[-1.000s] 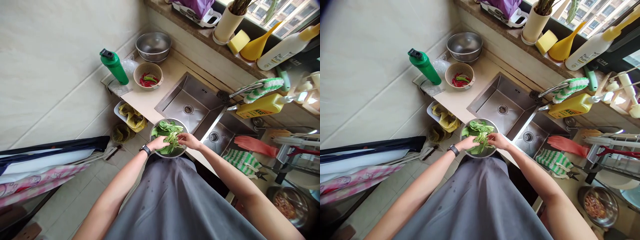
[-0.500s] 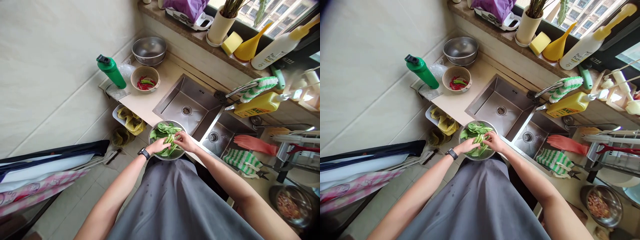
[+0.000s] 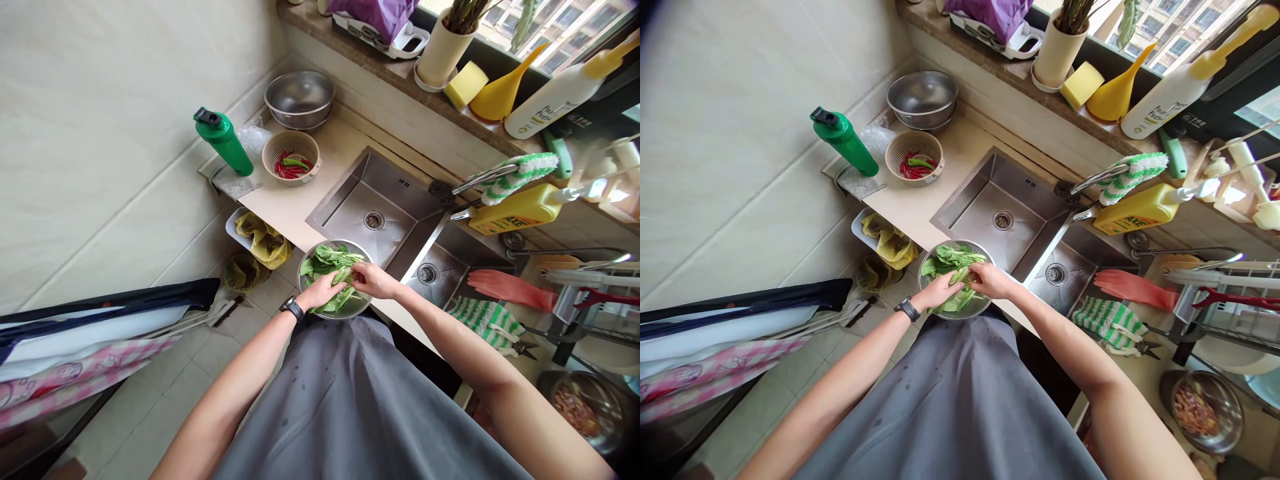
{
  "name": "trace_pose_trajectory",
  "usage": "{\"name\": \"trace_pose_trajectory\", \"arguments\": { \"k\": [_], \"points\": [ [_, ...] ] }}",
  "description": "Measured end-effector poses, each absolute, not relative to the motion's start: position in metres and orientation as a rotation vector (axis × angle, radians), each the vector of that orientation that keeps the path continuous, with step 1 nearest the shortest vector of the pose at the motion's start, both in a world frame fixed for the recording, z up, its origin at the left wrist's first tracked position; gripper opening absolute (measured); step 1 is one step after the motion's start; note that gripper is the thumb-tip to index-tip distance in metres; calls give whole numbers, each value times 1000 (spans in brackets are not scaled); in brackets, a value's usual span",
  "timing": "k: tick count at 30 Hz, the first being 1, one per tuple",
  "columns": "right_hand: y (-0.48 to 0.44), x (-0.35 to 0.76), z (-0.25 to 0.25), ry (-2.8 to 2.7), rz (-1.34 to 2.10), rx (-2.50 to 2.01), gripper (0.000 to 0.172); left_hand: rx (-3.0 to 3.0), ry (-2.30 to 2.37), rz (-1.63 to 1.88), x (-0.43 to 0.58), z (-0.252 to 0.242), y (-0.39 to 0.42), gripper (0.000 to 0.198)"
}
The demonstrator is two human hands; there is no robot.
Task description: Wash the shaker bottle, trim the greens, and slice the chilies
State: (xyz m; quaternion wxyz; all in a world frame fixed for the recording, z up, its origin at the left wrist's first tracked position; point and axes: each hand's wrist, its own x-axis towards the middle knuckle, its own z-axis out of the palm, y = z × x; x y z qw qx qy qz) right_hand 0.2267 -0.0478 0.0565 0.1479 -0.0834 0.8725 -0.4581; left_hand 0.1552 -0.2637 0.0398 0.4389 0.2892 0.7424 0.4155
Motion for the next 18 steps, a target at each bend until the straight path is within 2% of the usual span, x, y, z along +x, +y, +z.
{"name": "trace_pose_trajectory", "arguments": {
  "k": [3,6,10,13,18],
  "points": [
    [-48,224,60,2415,-1331,-190,16,720,1822,1052,157,44,-264,28],
    [-48,221,63,2357,-1295,-145,5,688,1806,1083,159,45,-265,27],
    [-51,218,62,2325,-1054,-250,11,729,1859,1030,161,45,-263,24],
    [-52,216,60,2377,-870,-369,17,819,1958,966,161,46,-261,30],
    [-48,216,58,2348,-826,-444,21,912,2054,925,160,45,-260,40]
  ]
}}
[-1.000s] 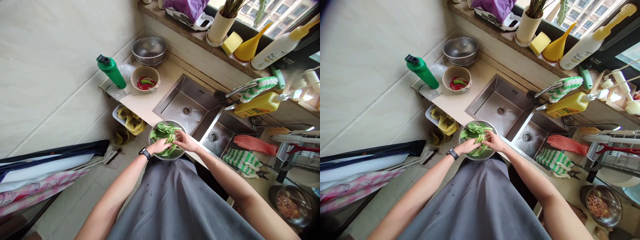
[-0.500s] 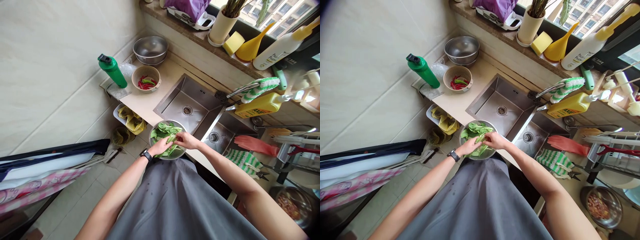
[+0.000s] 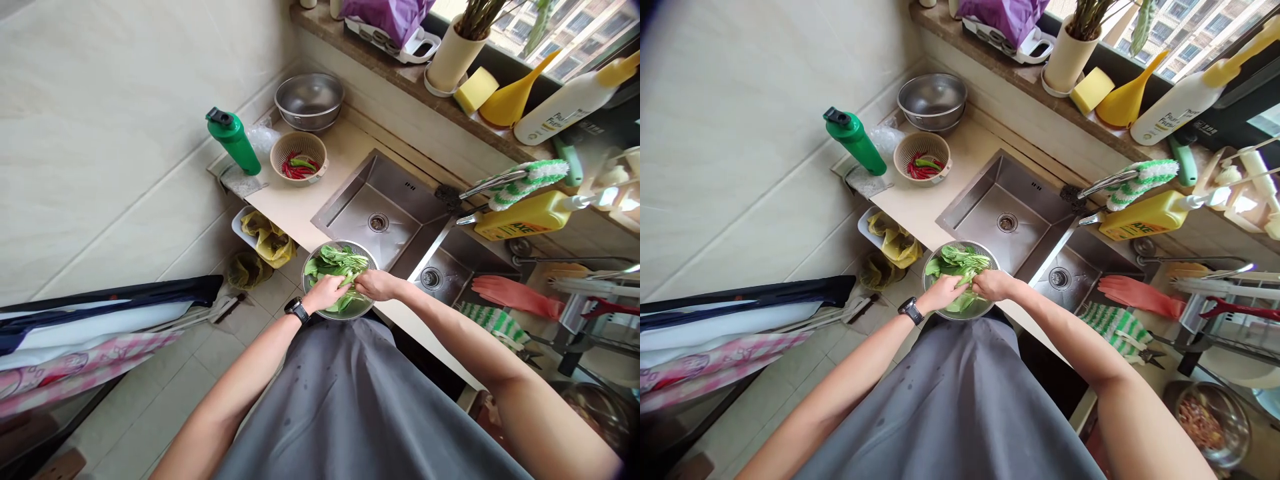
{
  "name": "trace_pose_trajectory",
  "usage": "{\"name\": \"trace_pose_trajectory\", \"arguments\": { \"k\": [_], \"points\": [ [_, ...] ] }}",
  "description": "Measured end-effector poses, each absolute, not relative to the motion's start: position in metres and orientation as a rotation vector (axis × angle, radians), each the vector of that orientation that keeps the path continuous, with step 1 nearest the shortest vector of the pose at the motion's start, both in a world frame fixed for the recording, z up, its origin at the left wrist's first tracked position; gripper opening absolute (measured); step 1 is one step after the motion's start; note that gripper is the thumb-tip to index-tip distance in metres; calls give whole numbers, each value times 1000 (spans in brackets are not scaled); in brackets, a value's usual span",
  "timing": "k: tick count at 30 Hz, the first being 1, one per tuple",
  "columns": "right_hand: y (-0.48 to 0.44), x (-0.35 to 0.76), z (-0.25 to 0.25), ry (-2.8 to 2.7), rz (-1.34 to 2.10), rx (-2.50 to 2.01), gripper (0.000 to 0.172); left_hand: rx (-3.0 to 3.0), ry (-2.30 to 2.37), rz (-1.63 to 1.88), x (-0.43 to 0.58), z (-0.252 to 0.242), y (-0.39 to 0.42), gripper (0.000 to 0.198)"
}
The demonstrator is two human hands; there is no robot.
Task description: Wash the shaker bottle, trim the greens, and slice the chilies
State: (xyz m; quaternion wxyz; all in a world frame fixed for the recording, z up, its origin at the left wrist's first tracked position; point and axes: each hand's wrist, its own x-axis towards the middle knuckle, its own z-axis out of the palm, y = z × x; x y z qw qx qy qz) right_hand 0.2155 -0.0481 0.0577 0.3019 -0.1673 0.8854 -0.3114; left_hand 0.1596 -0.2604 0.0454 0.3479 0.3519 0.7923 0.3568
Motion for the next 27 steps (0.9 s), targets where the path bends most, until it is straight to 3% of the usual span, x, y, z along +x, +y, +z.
{"name": "trace_pose_trajectory", "arguments": {
  "k": [4,10,12,15,21,24,27],
  "points": [
    [-53,217,56,2260,-1154,-365,26,873,2011,1022,158,49,-263,44],
    [-92,229,55,1886,-1869,505,29,683,1985,1339,157,60,-261,44],
    [-95,231,57,1784,-1962,560,27,638,2045,1322,156,61,-262,46],
    [-81,227,63,1850,-1843,248,27,701,2081,1202,154,62,-265,47],
    [-53,209,69,2313,-1178,-490,15,889,2070,1006,149,68,-263,36],
    [-52,205,69,2350,-997,-570,13,890,2042,958,148,69,-261,25],
    [-54,205,68,2382,-866,-542,12,894,2031,915,147,67,-261,28]
  ]
}}
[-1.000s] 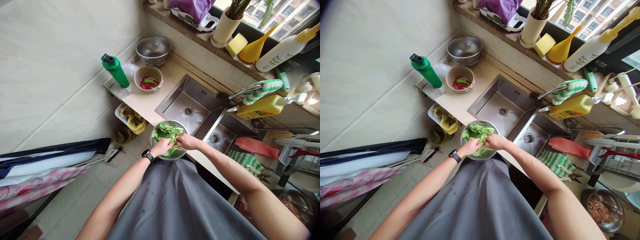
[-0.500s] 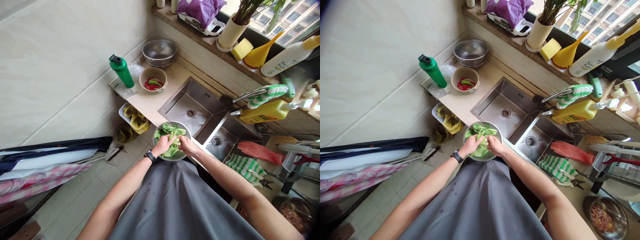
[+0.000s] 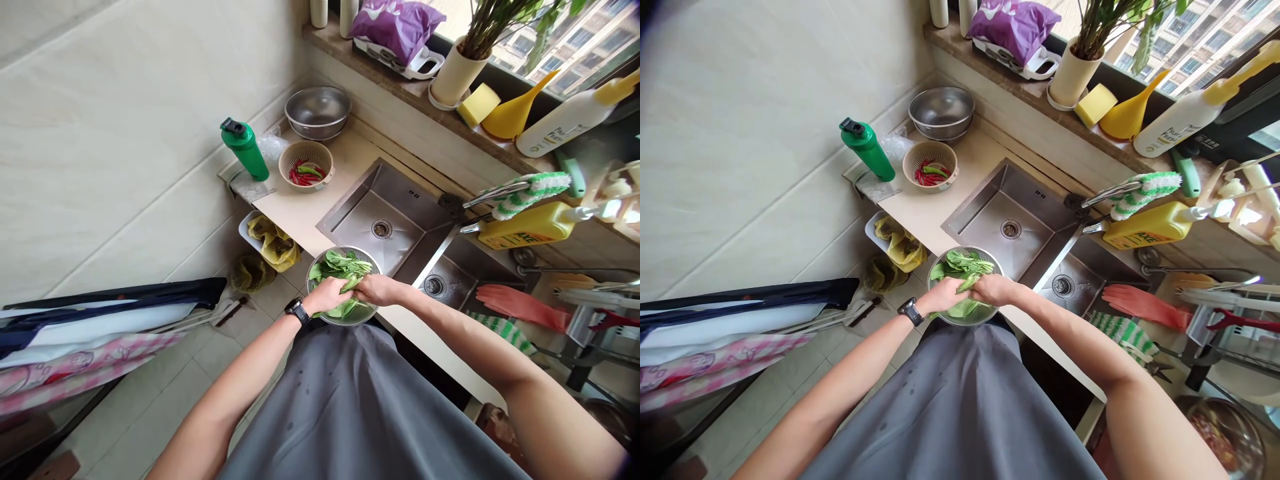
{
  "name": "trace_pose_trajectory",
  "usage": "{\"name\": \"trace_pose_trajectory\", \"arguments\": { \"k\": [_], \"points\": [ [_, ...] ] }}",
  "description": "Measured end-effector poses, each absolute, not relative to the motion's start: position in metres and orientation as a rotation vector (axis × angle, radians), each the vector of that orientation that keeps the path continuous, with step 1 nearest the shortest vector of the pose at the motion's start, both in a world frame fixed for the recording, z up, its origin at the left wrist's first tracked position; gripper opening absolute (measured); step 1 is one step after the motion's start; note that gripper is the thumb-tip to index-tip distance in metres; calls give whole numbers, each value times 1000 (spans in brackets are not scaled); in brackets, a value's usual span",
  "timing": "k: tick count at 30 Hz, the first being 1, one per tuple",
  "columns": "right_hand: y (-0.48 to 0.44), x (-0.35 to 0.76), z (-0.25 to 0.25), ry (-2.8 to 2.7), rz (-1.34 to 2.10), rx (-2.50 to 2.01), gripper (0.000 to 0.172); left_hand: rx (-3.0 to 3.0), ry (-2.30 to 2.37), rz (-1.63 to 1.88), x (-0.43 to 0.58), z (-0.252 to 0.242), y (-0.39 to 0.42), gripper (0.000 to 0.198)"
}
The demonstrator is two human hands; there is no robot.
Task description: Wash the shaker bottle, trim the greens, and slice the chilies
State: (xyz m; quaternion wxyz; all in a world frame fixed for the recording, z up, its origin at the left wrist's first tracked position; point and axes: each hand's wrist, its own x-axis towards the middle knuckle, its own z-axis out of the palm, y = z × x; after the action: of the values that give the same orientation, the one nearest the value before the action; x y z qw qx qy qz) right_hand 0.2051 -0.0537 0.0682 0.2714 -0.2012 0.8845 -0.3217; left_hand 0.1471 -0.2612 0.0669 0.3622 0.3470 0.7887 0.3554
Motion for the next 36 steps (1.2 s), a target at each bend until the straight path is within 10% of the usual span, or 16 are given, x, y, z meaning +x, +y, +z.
{"name": "trace_pose_trajectory", "arguments": {
  "k": [14,31,36],
  "points": [
    [-79,216,55,1465,-2266,685,28,362,1955,1449,149,60,-262,45],
    [-49,197,87,2406,-856,-406,22,862,2008,1062,140,75,-258,41],
    [-52,194,85,2406,-896,-331,26,905,2032,1095,143,71,-256,44]
  ]
}}
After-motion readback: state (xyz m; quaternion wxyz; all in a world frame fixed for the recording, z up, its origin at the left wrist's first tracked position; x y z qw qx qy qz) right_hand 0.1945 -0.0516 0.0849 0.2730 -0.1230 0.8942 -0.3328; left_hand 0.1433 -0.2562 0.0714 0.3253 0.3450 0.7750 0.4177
